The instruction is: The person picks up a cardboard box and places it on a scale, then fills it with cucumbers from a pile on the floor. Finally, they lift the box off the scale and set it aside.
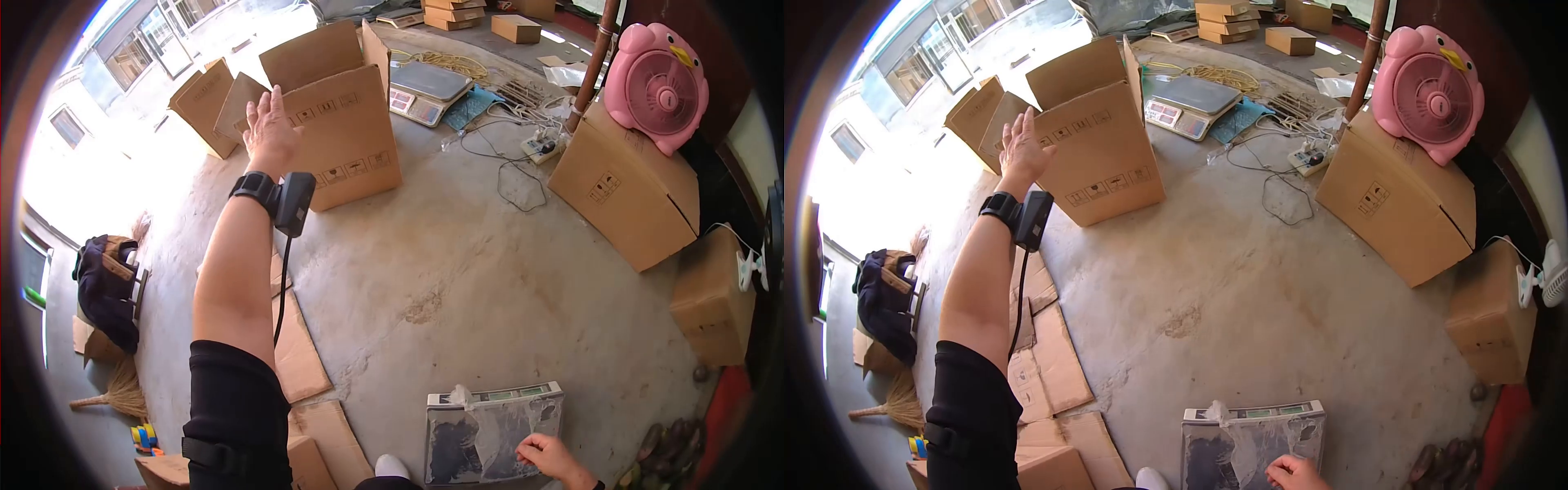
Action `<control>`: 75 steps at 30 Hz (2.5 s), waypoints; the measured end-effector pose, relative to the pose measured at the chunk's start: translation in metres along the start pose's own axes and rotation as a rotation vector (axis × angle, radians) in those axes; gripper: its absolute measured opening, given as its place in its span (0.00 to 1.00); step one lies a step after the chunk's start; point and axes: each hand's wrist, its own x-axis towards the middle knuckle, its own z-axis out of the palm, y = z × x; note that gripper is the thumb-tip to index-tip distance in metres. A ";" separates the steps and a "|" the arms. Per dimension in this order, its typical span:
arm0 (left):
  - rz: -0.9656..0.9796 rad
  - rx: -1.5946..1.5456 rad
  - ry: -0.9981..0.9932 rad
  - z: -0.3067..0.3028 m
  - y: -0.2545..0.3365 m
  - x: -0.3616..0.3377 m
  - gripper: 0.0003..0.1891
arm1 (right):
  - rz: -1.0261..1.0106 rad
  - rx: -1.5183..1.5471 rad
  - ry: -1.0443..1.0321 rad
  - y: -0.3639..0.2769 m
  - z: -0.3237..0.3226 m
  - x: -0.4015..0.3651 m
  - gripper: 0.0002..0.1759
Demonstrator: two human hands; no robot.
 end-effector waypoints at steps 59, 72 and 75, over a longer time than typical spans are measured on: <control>0.754 -0.012 -0.172 -0.337 0.177 -0.404 0.13 | -0.651 -0.739 0.242 0.117 -0.024 -0.261 0.14; 0.762 -0.363 -0.305 -0.446 0.151 -0.621 0.05 | -0.735 -0.747 0.490 0.123 -0.028 -0.291 0.18; 0.738 -0.351 -0.303 -0.456 0.146 -0.636 0.05 | -0.732 -0.590 0.593 0.129 -0.028 -0.311 0.17</control>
